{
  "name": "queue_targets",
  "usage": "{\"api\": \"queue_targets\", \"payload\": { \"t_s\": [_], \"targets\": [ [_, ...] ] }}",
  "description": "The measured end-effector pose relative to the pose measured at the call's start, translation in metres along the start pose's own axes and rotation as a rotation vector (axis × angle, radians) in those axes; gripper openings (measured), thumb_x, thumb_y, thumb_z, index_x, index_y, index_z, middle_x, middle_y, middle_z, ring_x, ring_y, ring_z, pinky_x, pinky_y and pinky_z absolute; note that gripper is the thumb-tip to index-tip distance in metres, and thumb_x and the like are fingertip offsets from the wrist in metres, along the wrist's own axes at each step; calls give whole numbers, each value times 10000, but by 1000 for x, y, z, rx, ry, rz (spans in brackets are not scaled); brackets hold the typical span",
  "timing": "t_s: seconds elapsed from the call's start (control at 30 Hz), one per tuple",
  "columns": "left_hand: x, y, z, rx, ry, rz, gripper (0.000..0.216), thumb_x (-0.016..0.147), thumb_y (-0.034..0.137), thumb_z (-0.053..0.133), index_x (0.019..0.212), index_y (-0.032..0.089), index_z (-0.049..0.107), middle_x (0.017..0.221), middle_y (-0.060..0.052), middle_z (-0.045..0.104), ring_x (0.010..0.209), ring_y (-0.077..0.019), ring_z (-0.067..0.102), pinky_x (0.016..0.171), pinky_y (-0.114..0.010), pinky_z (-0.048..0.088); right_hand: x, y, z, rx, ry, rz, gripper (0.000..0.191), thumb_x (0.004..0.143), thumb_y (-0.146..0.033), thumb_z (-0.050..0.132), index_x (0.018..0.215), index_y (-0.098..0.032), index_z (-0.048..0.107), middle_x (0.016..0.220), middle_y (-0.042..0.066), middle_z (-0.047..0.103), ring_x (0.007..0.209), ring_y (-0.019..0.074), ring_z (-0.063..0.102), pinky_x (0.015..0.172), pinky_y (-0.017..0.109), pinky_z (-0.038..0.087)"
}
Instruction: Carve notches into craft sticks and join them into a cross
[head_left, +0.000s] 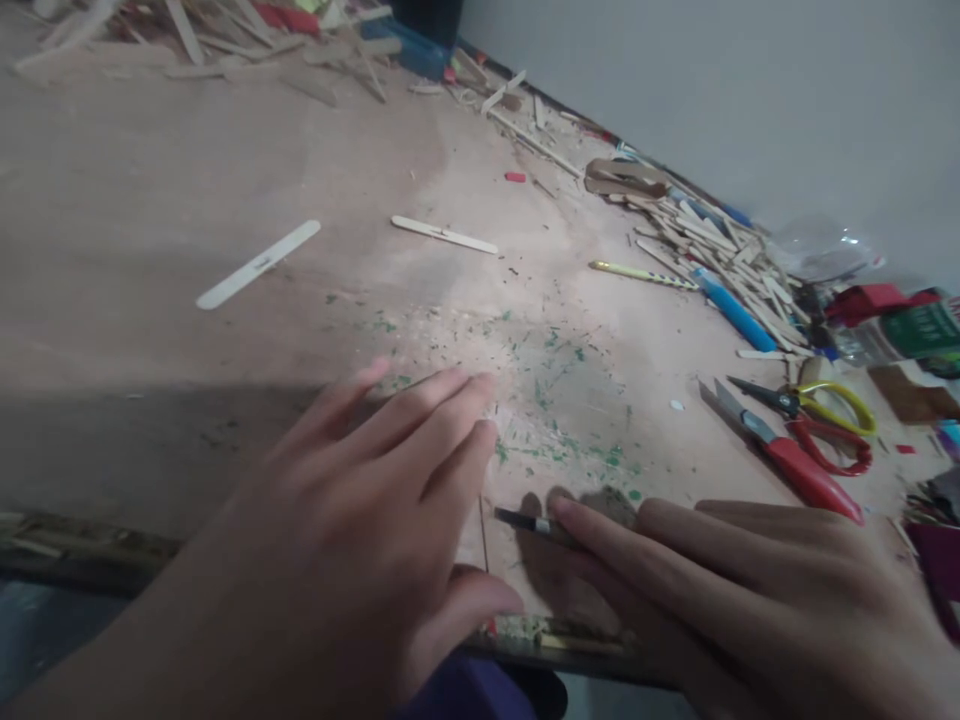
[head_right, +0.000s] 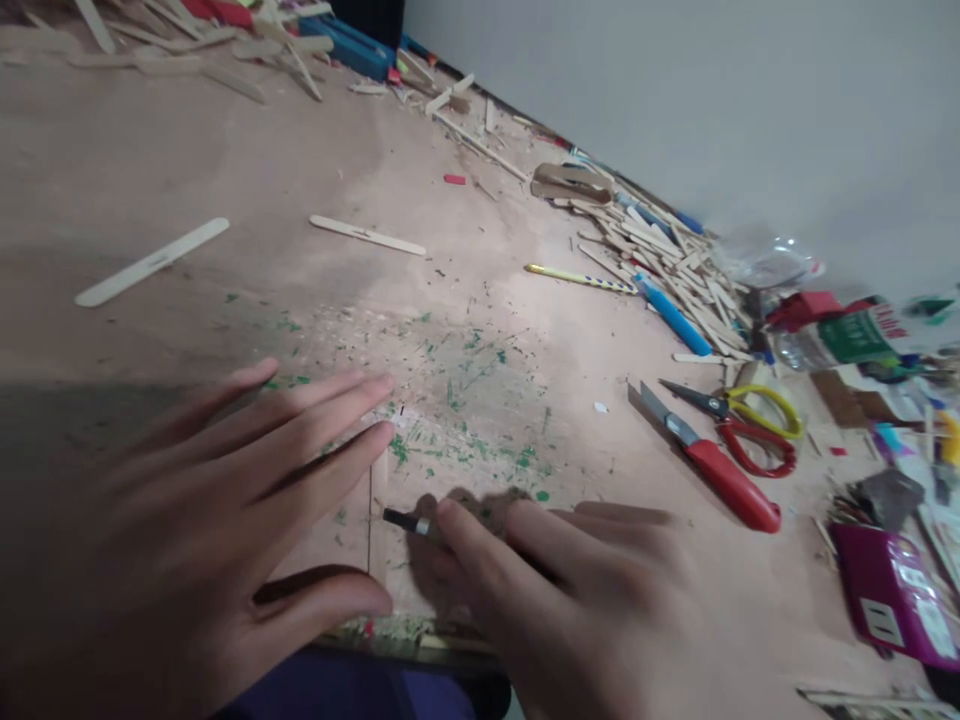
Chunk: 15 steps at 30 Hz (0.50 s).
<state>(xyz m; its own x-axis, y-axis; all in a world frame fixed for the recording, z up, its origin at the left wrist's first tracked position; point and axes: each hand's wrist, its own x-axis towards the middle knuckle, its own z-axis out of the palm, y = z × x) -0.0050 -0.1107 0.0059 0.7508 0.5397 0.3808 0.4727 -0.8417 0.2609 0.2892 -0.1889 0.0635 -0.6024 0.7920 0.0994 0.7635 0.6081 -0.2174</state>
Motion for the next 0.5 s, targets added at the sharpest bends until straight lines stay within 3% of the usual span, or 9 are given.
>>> {"api": "queue_targets", "payload": {
  "t_s": [0.13,0.23,0.37,0.5],
  "targets": [
    [4,-2,-2,2,2,6,486,1350,408,487,1522,83,805,1742,-221,814,1662,-399,786,1336,-742,692,4,1,-7,-80,-32,-41,497,1171,-60,558,1630,-192,697,935,-39,834,581,136,727,517,336,524],
    [5,-2,-4,-14,38,3,499,1350,387,475,1463,74,846,1673,-233,853,1620,-408,820,1297,-753,738,10,-3,-13,-167,-48,-43,489,1141,-93,580,1587,-245,709,799,-68,749,500,182,626,477,400,436],
    [4,-3,-4,-37,58,1,502,1349,370,471,1477,64,848,1677,-242,848,1624,-412,815,1324,-731,731,20,-5,-19,-222,-41,-50,400,1192,-146,580,1549,-262,715,772,-42,760,474,217,577,470,446,357],
    [1,-3,-4,-52,28,11,545,1365,402,438,1603,59,788,1769,-233,791,1710,-392,741,1414,-704,663,25,-2,-21,-139,-68,-57,542,1108,-40,620,1588,-268,729,745,-67,735,434,194,547,488,401,437]
  ]
}}
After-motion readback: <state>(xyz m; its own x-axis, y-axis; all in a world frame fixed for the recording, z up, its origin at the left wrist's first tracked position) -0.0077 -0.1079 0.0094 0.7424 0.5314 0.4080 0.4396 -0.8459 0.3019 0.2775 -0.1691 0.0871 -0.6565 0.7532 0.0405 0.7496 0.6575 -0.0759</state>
